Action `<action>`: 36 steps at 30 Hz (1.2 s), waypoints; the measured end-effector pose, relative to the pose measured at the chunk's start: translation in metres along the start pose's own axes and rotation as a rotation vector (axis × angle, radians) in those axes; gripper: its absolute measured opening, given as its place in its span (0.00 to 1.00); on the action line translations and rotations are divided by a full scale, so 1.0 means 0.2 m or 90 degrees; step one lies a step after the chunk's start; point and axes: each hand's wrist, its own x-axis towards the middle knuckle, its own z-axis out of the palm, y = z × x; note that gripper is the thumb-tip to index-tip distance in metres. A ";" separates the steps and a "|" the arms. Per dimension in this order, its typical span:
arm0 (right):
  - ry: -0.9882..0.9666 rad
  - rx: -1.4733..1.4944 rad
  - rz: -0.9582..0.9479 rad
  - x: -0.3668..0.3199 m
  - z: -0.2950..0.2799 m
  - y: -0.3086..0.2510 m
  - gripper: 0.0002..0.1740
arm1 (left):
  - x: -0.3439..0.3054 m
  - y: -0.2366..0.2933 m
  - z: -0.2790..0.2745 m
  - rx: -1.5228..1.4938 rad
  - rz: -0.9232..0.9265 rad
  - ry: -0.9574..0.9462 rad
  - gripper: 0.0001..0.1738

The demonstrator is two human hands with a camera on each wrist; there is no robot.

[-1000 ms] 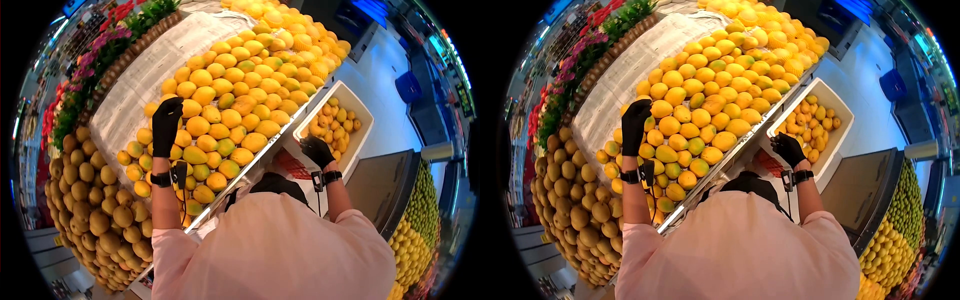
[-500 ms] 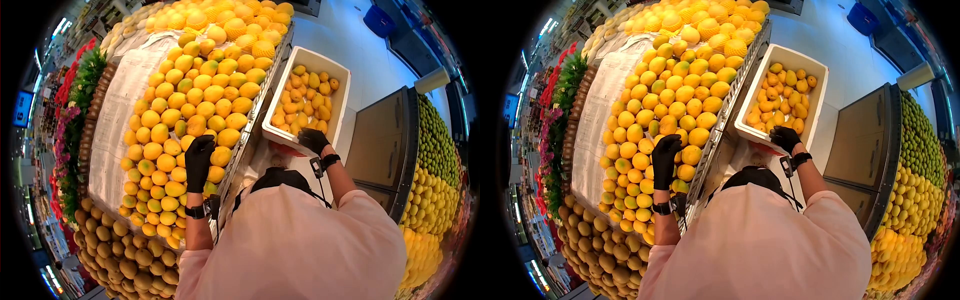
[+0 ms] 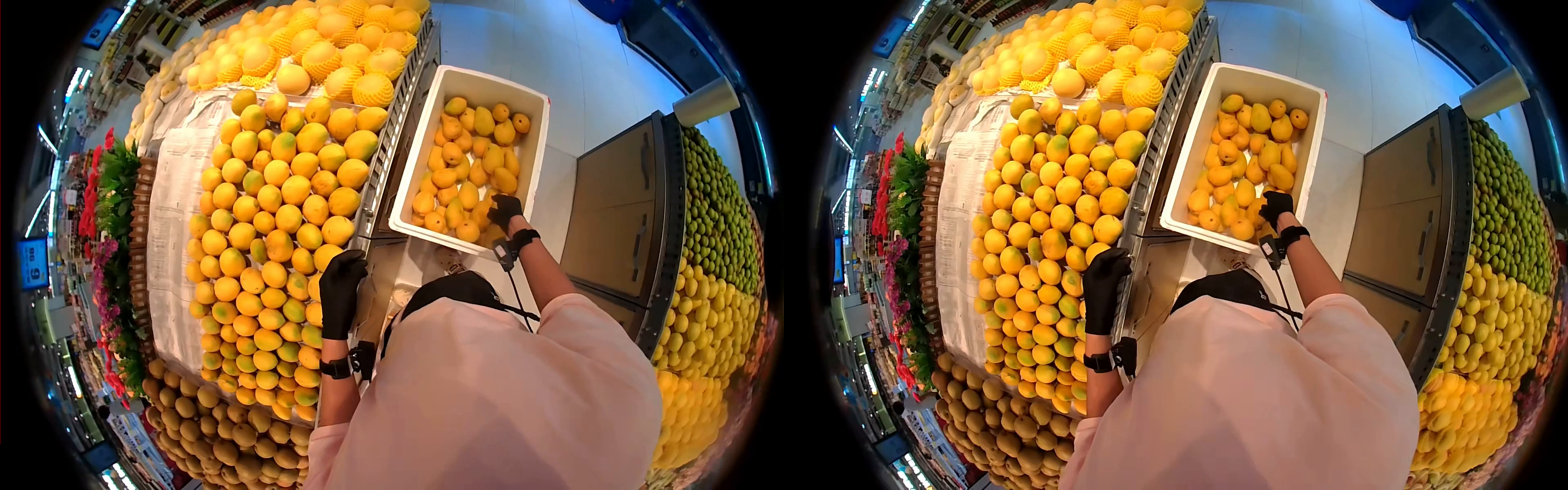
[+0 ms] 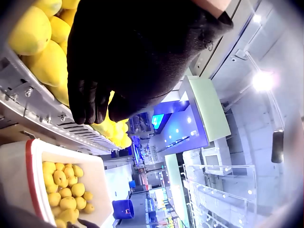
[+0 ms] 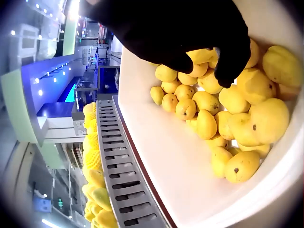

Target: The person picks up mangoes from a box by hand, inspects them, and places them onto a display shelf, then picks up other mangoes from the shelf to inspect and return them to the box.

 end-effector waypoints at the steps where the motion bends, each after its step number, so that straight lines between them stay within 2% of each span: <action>1: 0.051 0.055 0.101 0.17 0.02 0.07 0.15 | 0.00 0.00 0.02 -0.005 0.002 0.009 0.13; 2: 0.102 0.109 0.202 0.33 0.03 0.10 0.15 | -0.01 0.01 0.03 -0.013 -0.005 0.014 0.13; 5: 0.352 -0.278 -0.101 0.34 0.05 -0.05 0.14 | -0.02 0.03 0.06 -0.012 -0.025 0.038 0.13; 8: 0.362 -0.211 -0.046 0.41 0.05 -0.08 0.15 | -0.04 0.02 0.07 -0.065 -0.049 0.064 0.13; 9: 0.358 -0.240 -0.045 0.46 0.05 -0.04 0.16 | -0.04 0.00 0.07 -0.047 -0.055 0.075 0.13; 12: 0.345 -0.276 0.059 0.55 0.07 0.04 0.16 | -0.07 0.00 0.09 -0.084 -0.084 0.109 0.13; 13: 0.310 -0.239 0.086 0.64 0.08 0.14 0.17 | -0.09 -0.01 0.09 -0.081 -0.090 0.113 0.13; 14: 0.347 -0.190 0.129 0.65 0.10 0.15 0.16 | -0.10 -0.02 0.10 -0.079 -0.094 0.118 0.13; 15: 0.370 -0.059 0.179 0.65 0.11 0.13 0.17 | -0.11 -0.02 0.10 -0.076 -0.098 0.123 0.13; 17: 0.319 -0.344 0.113 0.69 0.09 0.17 0.16 | -0.13 -0.03 0.10 -0.045 -0.094 0.124 0.12; 20: 0.210 -0.781 0.080 0.72 0.09 0.18 0.18 | -0.15 -0.05 0.09 -0.047 -0.078 0.123 0.12; 21: 0.173 -0.924 -0.003 0.73 0.08 0.19 0.14 | -0.15 -0.05 0.09 -0.056 -0.069 0.122 0.12; 24: 0.409 -0.465 -0.020 0.65 0.09 0.14 0.11 | -0.16 -0.04 0.09 -0.057 -0.062 0.138 0.12; 25: 0.378 -0.457 0.022 0.59 0.07 0.06 0.10 | -0.16 -0.03 0.09 -0.050 -0.056 0.140 0.12; 28: 0.280 -0.338 -0.031 0.54 0.03 -0.01 0.14 | -0.15 -0.03 0.08 -0.040 -0.042 0.137 0.12; 31: 0.049 -0.069 0.109 0.52 -0.02 -0.14 0.18 | -0.12 -0.06 0.06 -0.054 -0.040 0.123 0.12; 34: -0.066 0.149 0.054 0.39 -0.03 -0.29 0.21 | -0.10 -0.05 0.06 -0.065 -0.041 0.103 0.12; 35: -0.129 0.104 -0.027 0.33 -0.04 -0.33 0.17 | -0.09 -0.05 0.07 -0.070 -0.033 0.097 0.12; 36: -0.186 0.066 -0.112 0.27 -0.05 -0.37 0.17 | -0.08 -0.04 0.07 -0.075 -0.023 0.092 0.12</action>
